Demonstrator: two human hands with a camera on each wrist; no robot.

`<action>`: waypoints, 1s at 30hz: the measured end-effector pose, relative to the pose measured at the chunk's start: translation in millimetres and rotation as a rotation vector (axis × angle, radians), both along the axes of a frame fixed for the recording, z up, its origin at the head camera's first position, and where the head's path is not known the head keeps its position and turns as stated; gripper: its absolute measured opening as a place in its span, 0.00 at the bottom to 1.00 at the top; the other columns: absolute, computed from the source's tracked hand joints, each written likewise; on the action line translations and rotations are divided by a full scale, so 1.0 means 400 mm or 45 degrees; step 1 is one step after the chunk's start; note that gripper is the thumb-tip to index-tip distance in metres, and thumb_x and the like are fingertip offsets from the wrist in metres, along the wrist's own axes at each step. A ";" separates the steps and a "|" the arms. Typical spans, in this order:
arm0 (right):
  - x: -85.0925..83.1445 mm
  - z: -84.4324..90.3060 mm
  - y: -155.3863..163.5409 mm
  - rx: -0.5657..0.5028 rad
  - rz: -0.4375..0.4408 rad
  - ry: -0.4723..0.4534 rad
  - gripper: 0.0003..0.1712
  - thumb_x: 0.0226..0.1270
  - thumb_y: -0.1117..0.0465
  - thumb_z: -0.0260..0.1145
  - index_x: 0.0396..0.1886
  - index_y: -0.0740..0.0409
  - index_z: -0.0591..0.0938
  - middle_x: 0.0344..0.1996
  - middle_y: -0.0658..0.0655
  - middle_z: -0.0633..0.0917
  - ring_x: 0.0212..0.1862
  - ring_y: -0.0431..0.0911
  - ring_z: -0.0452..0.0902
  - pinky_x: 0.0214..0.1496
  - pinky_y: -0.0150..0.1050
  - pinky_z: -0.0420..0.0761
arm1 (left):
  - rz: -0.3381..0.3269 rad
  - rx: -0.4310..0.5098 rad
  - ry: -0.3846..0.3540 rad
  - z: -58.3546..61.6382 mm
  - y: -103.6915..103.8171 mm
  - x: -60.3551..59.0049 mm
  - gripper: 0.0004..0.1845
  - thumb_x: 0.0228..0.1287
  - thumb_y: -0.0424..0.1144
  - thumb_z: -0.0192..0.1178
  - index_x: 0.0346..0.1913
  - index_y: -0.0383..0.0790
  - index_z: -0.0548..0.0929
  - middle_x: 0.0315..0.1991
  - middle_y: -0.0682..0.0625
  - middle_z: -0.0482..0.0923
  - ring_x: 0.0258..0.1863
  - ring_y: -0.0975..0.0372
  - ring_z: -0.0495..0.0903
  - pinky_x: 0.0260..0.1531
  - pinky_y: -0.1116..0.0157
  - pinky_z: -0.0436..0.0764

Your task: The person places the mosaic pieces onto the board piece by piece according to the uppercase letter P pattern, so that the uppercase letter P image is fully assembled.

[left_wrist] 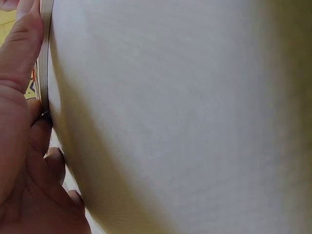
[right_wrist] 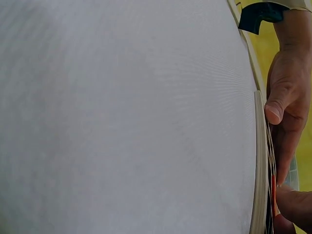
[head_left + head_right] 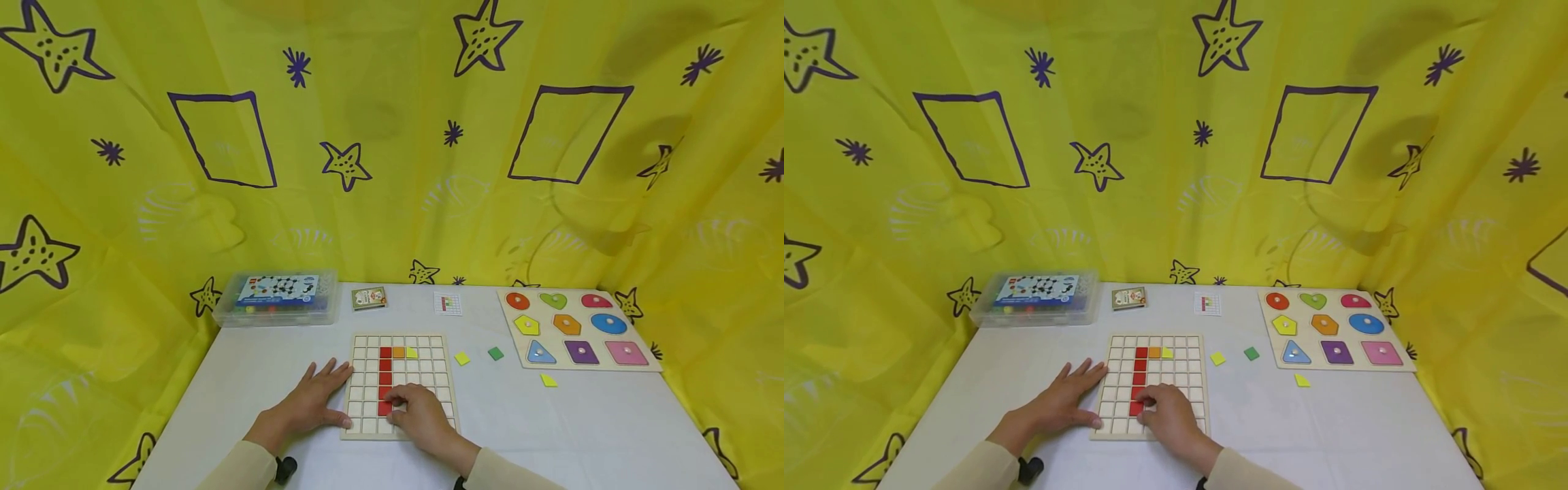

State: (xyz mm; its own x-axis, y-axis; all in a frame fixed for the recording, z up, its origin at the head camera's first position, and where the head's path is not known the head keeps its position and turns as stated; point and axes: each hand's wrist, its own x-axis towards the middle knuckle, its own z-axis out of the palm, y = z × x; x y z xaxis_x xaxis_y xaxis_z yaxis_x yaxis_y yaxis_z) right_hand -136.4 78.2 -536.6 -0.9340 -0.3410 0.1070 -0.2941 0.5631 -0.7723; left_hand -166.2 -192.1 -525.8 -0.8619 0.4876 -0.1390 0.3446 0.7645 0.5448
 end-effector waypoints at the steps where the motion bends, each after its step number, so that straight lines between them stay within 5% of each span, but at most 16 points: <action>1: 0.000 0.001 0.000 -0.013 -0.005 -0.006 0.13 0.59 0.66 0.79 0.44 0.54 0.90 0.37 0.47 0.89 0.38 0.37 0.76 0.41 0.34 0.78 | -0.001 0.000 0.000 -0.001 -0.001 0.000 0.58 0.53 0.62 0.76 0.82 0.39 0.64 0.83 0.42 0.61 0.85 0.40 0.49 0.82 0.34 0.40; 12: -0.002 0.001 0.003 -0.181 -0.037 -0.097 0.14 0.58 0.69 0.78 0.44 0.55 0.90 0.36 0.49 0.90 0.34 0.33 0.74 0.37 0.29 0.76 | -0.011 0.009 0.011 -0.003 -0.004 0.002 0.58 0.53 0.63 0.75 0.82 0.39 0.64 0.83 0.42 0.61 0.85 0.40 0.49 0.82 0.34 0.39; 30: -0.041 0.040 0.067 -0.319 -0.105 -0.182 0.14 0.66 0.68 0.74 0.51 0.62 0.88 0.40 0.55 0.88 0.37 0.42 0.75 0.36 0.27 0.77 | 0.024 0.021 -0.034 -0.005 0.001 0.000 0.59 0.51 0.62 0.76 0.82 0.40 0.64 0.83 0.43 0.60 0.85 0.41 0.48 0.82 0.35 0.39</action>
